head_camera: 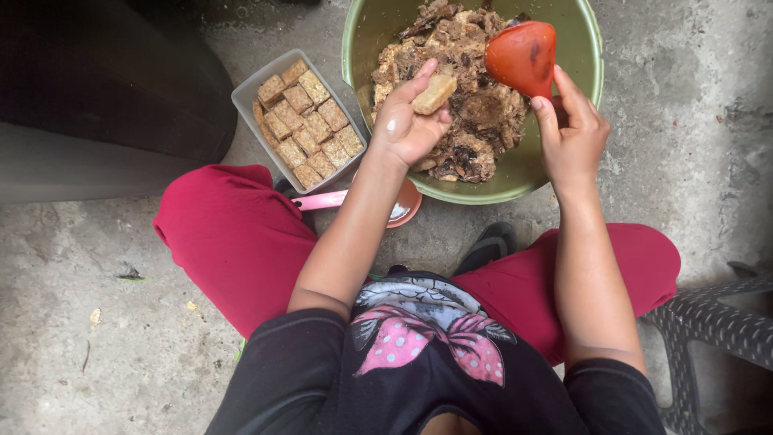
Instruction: The person scoops a brown mixture from a green bowl using a red scoop and presses it into a rectangular block with their hands. They then place the shaped block into a clear plastic container. The person repeats this process multiple times.
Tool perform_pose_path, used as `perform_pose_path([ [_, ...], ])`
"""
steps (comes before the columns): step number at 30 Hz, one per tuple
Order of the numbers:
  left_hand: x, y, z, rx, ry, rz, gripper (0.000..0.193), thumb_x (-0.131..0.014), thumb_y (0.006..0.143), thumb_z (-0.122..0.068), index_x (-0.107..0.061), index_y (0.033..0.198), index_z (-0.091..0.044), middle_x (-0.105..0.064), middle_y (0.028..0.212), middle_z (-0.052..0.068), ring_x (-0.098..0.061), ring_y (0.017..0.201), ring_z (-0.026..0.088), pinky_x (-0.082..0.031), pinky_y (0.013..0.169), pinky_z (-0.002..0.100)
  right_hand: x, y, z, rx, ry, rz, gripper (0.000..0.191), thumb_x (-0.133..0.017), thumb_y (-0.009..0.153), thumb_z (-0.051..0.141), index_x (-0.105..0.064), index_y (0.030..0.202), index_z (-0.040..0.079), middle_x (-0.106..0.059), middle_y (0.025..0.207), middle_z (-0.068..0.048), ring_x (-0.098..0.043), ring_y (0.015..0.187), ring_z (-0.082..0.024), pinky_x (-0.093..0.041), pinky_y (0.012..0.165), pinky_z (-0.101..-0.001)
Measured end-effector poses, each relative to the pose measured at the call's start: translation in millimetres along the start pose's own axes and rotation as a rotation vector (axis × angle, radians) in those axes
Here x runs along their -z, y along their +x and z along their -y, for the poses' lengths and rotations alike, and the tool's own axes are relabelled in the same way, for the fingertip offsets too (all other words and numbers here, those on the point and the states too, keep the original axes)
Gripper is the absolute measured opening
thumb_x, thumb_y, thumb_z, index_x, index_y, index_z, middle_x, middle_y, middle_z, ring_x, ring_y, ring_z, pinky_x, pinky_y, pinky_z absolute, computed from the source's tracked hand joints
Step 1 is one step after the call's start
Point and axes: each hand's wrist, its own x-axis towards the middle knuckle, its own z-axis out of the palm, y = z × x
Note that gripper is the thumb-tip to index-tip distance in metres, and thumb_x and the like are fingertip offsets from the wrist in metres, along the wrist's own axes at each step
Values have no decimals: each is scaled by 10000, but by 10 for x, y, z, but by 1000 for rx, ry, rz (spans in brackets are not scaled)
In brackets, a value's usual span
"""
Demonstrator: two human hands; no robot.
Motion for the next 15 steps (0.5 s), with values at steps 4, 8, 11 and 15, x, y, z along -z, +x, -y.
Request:
perform_pose_path([
  [4,-41,-21,-44,17,-29,70,536,-535,1061,-167,-415,1574,-267,-560,1434,128,-560,1184,258,-477,997,403,-8,-43,137,-105,120,17,439,-767,1090,173,-625,1499,102,-755,1025,-103,-708,884,-145,-576,810,-299],
  [8,-201,-96,-43,33,-78,-71,563,-434,946,-468,-428,1466,-251,-554,1354,110,-589,1119,288,-512,888,498,-93,-88,316,50,72,5,416,-738,1130,176,-607,1506,59,-758,1175,-128,-733,975,-175,-589,889,-333],
  [11,-278,-68,13,-126,85,-248,650,-426,1017,-571,-454,1512,-151,-494,1447,205,-538,1241,328,-489,1010,493,-241,-130,455,190,-23,11,376,-745,1146,158,-597,1475,49,-729,1255,-165,-738,1105,-231,-598,958,-376],
  [15,-236,-7,144,-329,86,-65,731,-389,1002,-642,-456,1510,-121,-501,1474,243,-487,1375,371,-432,1129,536,-313,-4,513,196,-145,123,387,-788,1061,172,-661,1420,108,-744,1187,-168,-734,1046,-295,-593,930,-394],
])
